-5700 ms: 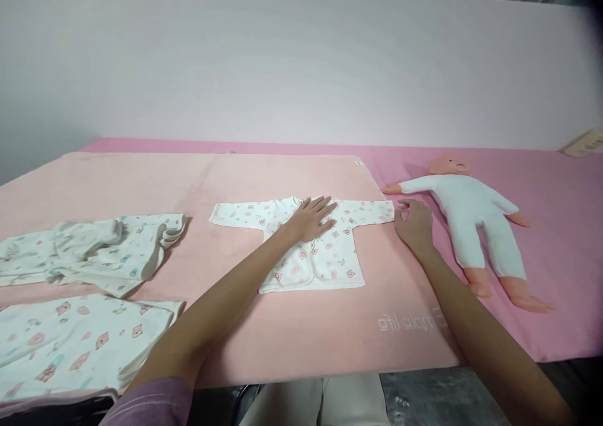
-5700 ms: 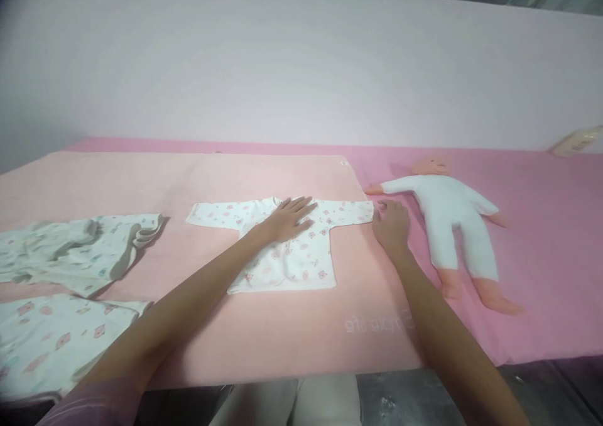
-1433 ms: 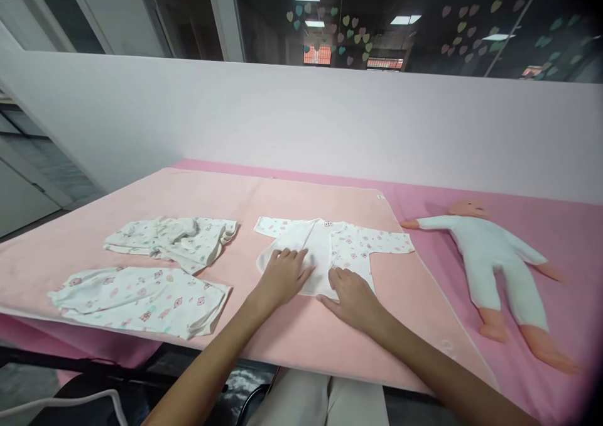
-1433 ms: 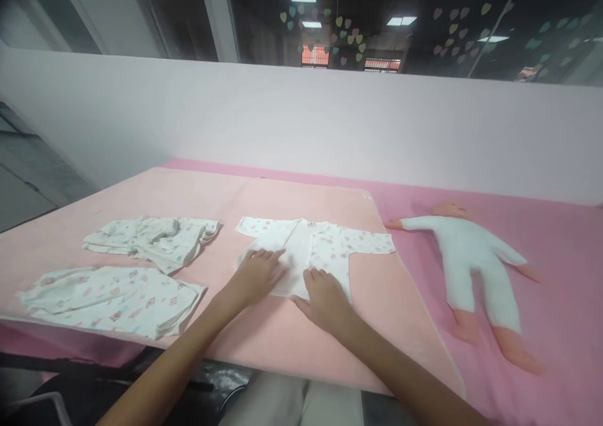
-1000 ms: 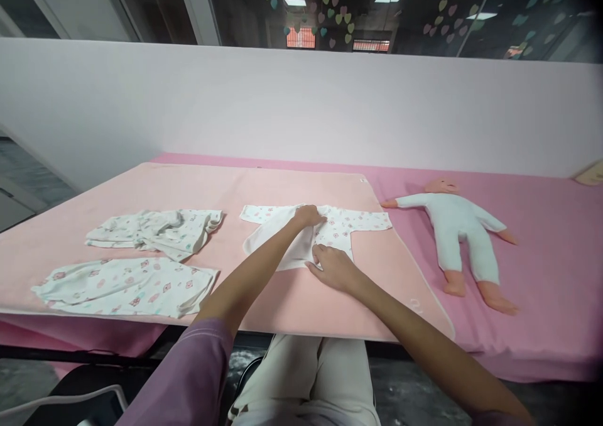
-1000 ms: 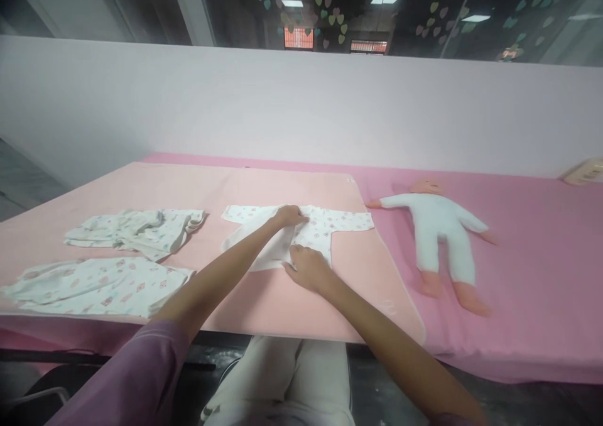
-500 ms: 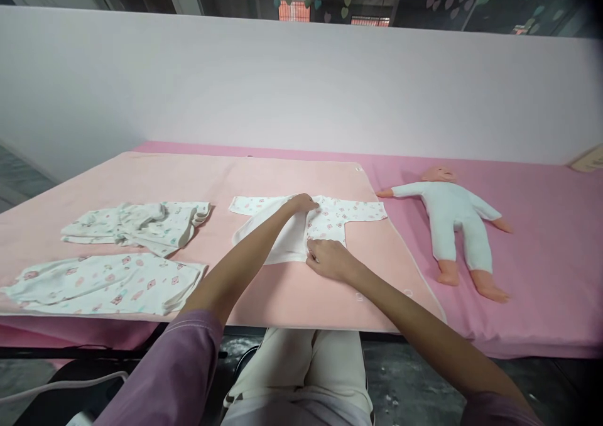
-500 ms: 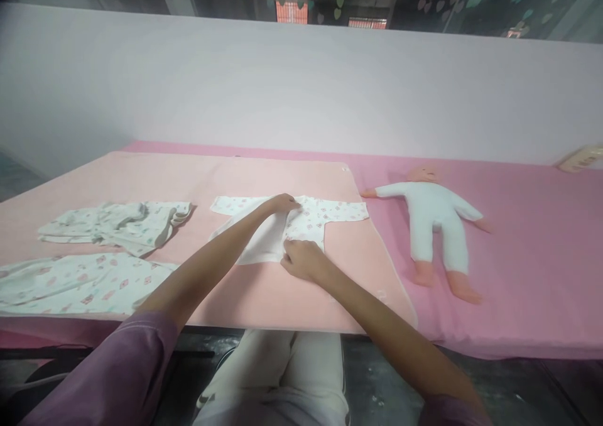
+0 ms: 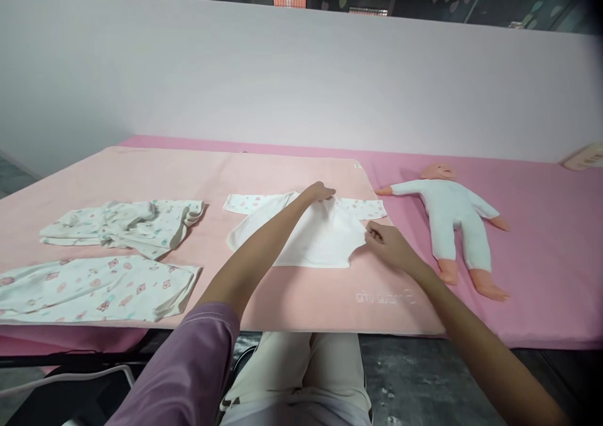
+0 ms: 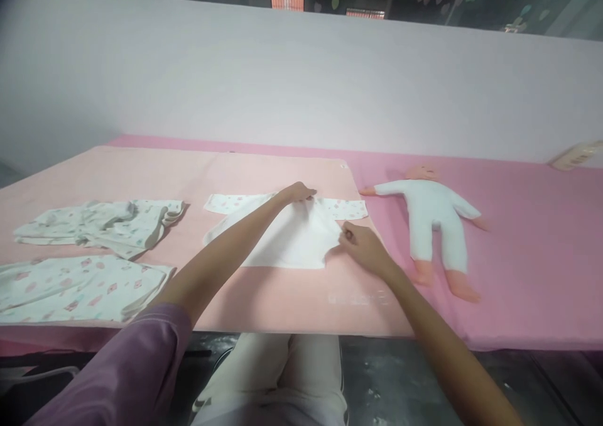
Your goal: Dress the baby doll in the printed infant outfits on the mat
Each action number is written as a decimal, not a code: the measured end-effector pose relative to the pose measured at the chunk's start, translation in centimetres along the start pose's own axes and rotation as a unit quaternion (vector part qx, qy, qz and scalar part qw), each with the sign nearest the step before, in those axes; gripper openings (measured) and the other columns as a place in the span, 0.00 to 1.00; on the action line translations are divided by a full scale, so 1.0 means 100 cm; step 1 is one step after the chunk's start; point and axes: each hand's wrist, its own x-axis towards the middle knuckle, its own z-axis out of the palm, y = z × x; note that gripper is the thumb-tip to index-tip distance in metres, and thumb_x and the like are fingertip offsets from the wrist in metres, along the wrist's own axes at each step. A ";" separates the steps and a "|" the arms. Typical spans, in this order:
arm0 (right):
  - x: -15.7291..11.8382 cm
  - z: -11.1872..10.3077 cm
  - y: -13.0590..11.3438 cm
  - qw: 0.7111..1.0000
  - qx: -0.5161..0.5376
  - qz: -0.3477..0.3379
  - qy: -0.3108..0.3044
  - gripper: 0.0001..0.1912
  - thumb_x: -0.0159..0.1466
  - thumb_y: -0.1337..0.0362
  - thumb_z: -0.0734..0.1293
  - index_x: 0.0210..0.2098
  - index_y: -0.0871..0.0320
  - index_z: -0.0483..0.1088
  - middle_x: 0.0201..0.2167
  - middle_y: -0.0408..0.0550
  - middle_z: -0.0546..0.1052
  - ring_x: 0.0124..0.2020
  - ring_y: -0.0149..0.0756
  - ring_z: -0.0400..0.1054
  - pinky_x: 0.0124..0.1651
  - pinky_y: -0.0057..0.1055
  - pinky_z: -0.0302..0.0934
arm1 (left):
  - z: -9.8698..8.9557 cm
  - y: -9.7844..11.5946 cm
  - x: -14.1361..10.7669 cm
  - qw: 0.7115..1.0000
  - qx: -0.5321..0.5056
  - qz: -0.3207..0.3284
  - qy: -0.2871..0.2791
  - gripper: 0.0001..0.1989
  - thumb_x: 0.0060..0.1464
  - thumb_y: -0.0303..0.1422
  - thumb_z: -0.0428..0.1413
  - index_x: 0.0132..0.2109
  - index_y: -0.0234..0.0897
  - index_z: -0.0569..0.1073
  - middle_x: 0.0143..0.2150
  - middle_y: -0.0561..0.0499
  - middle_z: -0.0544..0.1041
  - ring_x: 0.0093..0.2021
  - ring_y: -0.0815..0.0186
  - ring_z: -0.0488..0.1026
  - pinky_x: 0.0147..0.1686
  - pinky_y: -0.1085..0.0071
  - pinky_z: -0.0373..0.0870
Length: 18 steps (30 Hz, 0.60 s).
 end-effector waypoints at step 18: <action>0.007 0.051 0.010 0.952 -0.105 -0.270 -0.098 0.36 0.79 0.47 0.56 0.81 0.39 0.41 0.82 0.40 0.46 0.82 0.48 0.40 0.81 0.58 0.44 | 0.040 -0.051 -0.018 0.955 0.189 0.219 0.068 0.36 0.75 0.47 0.31 0.81 0.37 0.50 0.83 0.48 0.47 0.83 0.58 0.43 0.81 0.54 0.36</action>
